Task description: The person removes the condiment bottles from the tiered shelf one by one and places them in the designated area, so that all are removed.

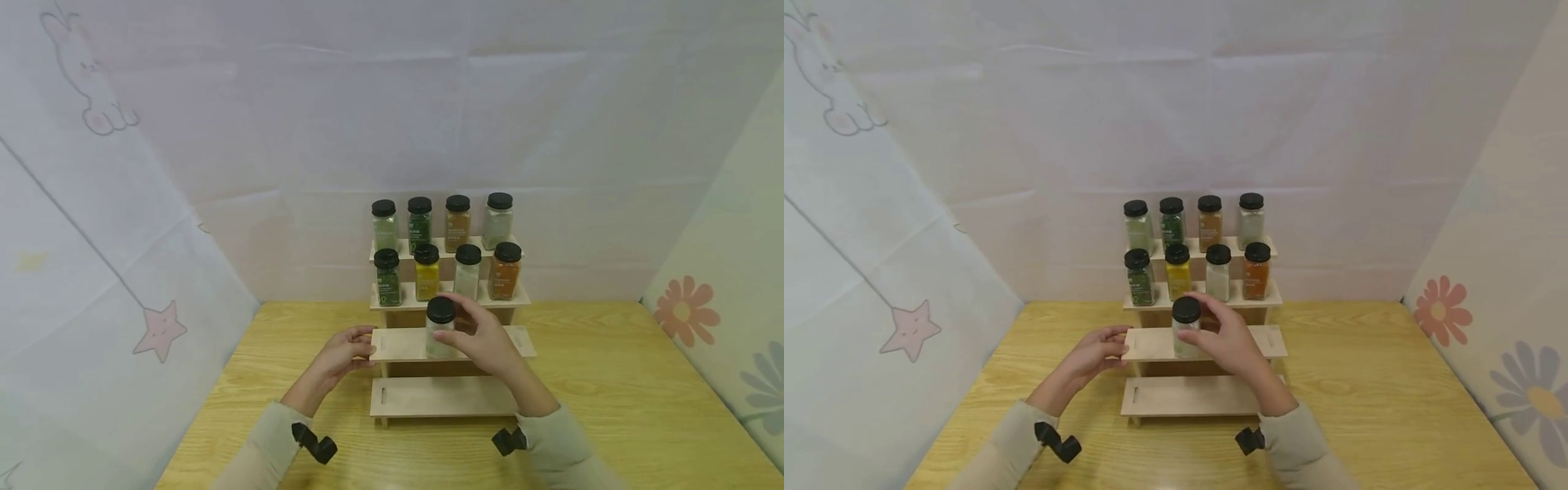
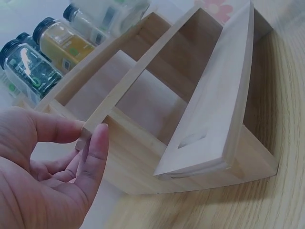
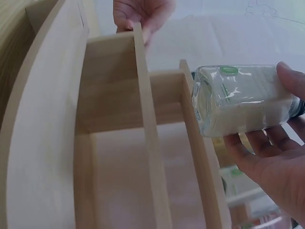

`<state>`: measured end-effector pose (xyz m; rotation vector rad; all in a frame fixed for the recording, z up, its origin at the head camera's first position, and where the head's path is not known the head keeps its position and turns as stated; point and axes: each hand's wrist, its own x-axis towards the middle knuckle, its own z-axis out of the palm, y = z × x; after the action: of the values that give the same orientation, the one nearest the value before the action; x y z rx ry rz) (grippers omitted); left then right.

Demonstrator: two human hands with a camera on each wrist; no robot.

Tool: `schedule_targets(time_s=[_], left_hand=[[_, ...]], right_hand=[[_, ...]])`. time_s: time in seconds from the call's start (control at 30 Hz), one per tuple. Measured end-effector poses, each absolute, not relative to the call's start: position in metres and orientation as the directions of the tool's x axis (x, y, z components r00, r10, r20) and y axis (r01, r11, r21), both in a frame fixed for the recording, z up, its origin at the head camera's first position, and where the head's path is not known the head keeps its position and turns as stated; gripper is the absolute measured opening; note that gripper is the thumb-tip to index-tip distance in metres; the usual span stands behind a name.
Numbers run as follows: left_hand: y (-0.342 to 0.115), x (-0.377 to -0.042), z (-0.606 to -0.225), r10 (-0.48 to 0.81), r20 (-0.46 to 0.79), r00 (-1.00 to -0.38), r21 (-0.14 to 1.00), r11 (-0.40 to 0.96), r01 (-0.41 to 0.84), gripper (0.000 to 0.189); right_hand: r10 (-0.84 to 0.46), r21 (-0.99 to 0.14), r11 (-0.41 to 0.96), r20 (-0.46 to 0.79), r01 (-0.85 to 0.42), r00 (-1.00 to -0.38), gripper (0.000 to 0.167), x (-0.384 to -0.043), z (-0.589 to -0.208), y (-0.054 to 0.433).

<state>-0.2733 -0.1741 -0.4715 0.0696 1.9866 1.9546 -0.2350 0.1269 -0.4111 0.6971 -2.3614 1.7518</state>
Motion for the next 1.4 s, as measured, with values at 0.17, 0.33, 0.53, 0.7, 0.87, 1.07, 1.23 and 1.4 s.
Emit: schedule_targets(time_s=[0.17,0.33,0.53,0.7,0.87,1.07,1.23,1.4], left_hand=[[-0.175,-0.274,-0.472,0.276,-0.213,-0.937,0.977,0.035,-0.212,0.054],[-0.174,-0.275,-0.471,0.276,-0.214,-0.937,0.976,0.033,-0.214,0.054],[-0.175,-0.276,-0.471,0.272,-0.218,-0.937,0.976,0.047,-0.213,0.054],[-0.177,-0.274,-0.470,0.275,-0.227,-0.934,0.974,0.055,-0.220,0.056],[-0.176,-0.274,-0.468,0.296,-0.233,-0.926,0.972,0.060,-0.226,0.058],[-0.176,-0.276,-0.468,0.321,-0.239,-0.916,0.971,0.056,-0.234,0.060],[-0.177,-0.278,-0.469,0.340,-0.241,-0.909,0.970,0.047,-0.239,0.060],[-0.177,-0.277,-0.470,0.361,-0.240,-0.901,0.970,0.044,-0.241,0.061]], right_hand=[[-0.285,-0.867,0.255,0.355,-0.427,-0.891,0.063,-0.228,-0.404,0.152],[-0.267,-0.855,0.298,0.353,-0.425,-0.897,0.063,-0.221,-0.401,0.183],[-0.256,-0.851,0.294,0.369,-0.435,-0.894,0.063,-0.216,-0.398,0.214],[-0.265,-0.846,0.282,0.385,-0.452,-0.884,0.062,-0.215,-0.395,0.232],[-0.271,-0.850,0.272,0.382,-0.451,-0.883,0.061,-0.213,-0.390,0.250],[-0.276,-0.852,0.287,0.363,-0.437,-0.890,0.061,-0.212,-0.388,0.267],[-0.271,-0.856,0.284,0.361,-0.432,-0.892,0.061,-0.212,-0.390,0.277],[-0.253,-0.867,0.281,0.346,-0.411,-0.903,0.060,-0.210,-0.393,0.287]])
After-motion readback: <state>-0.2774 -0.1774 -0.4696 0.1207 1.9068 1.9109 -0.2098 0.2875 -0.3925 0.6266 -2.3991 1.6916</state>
